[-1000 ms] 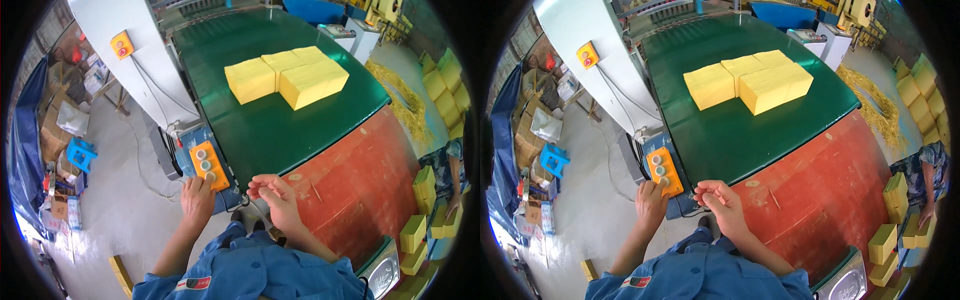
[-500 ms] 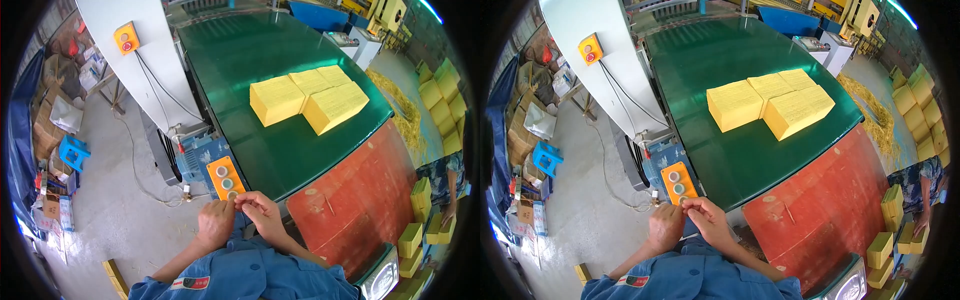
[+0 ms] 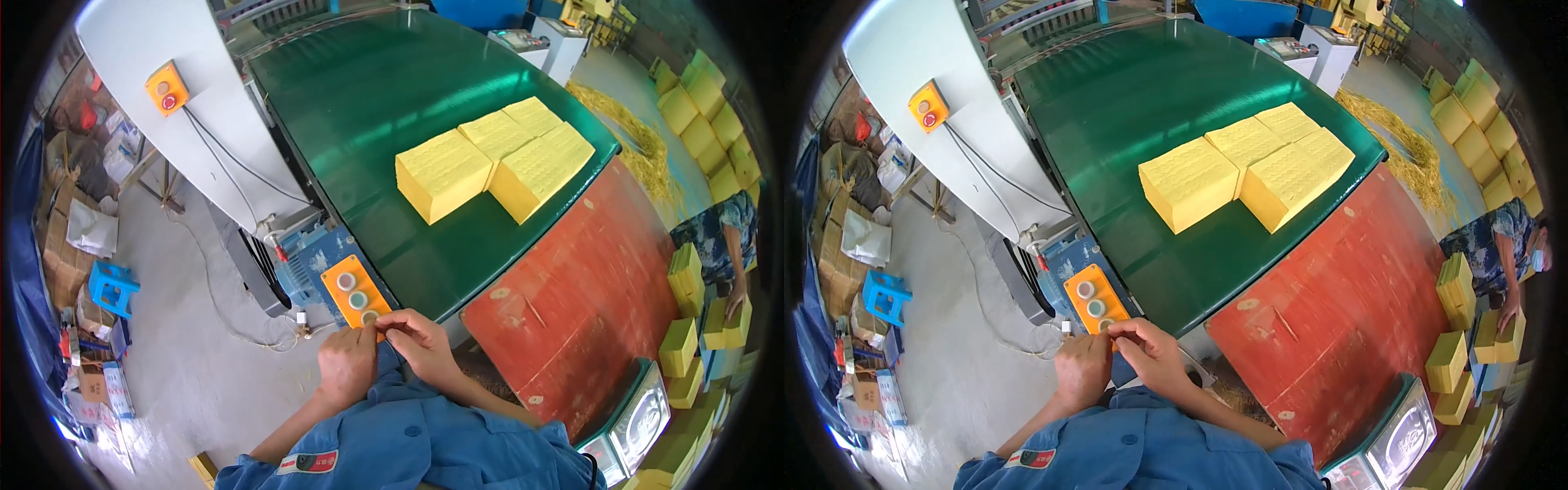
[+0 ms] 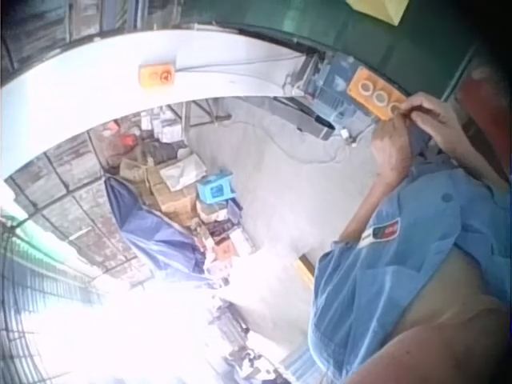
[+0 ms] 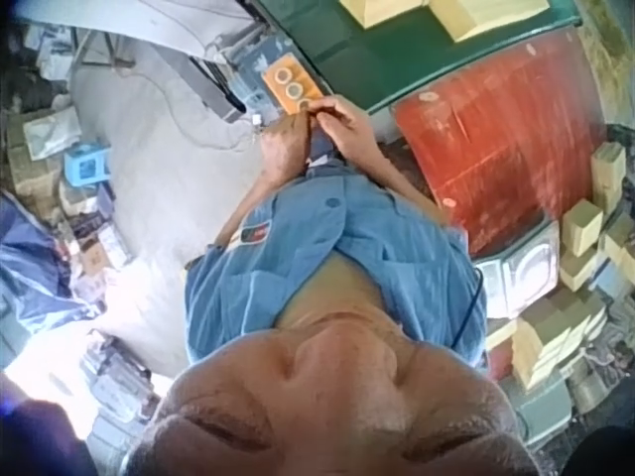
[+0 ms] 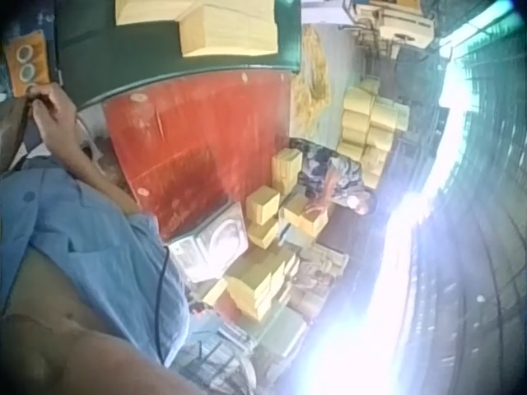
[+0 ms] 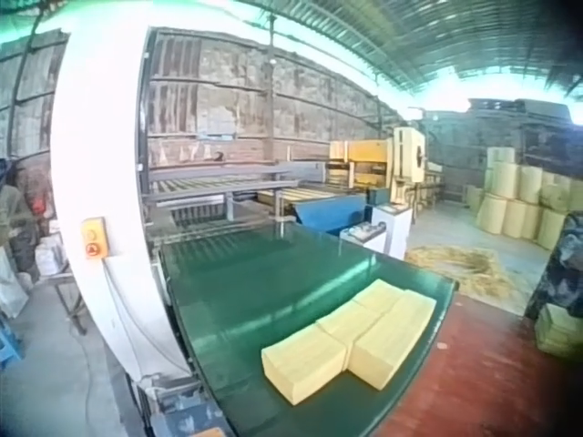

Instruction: Weighing and stacking yellow embossed paper sheets in a factory setting.

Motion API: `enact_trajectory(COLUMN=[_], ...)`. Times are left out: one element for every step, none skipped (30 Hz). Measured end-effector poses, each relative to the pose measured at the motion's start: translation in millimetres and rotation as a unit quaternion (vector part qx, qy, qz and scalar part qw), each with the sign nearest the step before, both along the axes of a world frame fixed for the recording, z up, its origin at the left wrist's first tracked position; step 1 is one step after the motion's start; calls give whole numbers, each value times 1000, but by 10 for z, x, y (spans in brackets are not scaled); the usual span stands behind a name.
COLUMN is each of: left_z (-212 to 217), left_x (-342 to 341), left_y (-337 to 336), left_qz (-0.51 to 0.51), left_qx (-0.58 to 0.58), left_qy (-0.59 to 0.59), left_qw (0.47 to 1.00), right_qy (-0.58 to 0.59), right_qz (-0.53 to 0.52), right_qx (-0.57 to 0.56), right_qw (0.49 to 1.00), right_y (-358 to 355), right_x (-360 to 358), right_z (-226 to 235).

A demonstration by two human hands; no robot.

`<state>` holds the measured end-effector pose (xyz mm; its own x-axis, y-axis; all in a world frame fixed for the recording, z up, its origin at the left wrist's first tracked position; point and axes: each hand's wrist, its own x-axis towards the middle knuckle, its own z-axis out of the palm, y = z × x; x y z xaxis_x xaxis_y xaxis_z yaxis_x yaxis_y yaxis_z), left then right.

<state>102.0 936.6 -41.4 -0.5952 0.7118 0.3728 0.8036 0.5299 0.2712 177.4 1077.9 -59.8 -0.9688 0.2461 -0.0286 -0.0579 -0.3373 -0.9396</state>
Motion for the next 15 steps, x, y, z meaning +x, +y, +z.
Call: enact_trajectory(left_z=[5,7,11,20,27,34,25,3,-10,-14,-16,-16,-11,-3,2], left_x=[-13,-25,-34,-44,-53,-62,-52,-38,-27,-39,-51,-62,-52,-40,-28], left_y=[1,3,6,9,12,13,14,6,0,2,3,7,2,-3,-7], left_qz=[-4,-13,-21,-25,-28,-30,-33,-30,-26,-29,-32,-34,-36,-35,-33], left_qx=[0,5,10,9,7,6,6,-4,-14,-13,-8,-3,-3,-9,-15], left_qy=[2,5,7,9,12,14,15,14,13,15,16,16,17,17,18], left_qw=[1000,1000,1000,1000,1000,999,999,999,999,999,999,999,999,999,999], right_qy=[2,5,8,10,17,23,25,28,31,32,31,30,31,33,35], right_qz=[-4,-4,-4,-9,-19,-28,-31,-31,-32,-35,-30,-24,-26,-28,-29], right_qx=[0,-1,-1,-2,-2,-1,-1,6,14,15,20,24,24,21,18], right_qw=[1000,1000,1000,1000,1000,999,999,999,999,999,999,999,999,999,999], right_y=[-2,-3,-6,-16,-28,-40,-44,-49,-55,-56,-57,-58,-68,-77,-84], right_x=[9,16,22,23,19,15,25,35,47,44,43,42,57,70,84], right_z=[2,6,7,4,-5,-15,-26,-37,-42,-43,-44,-45,-59,-82,-93])
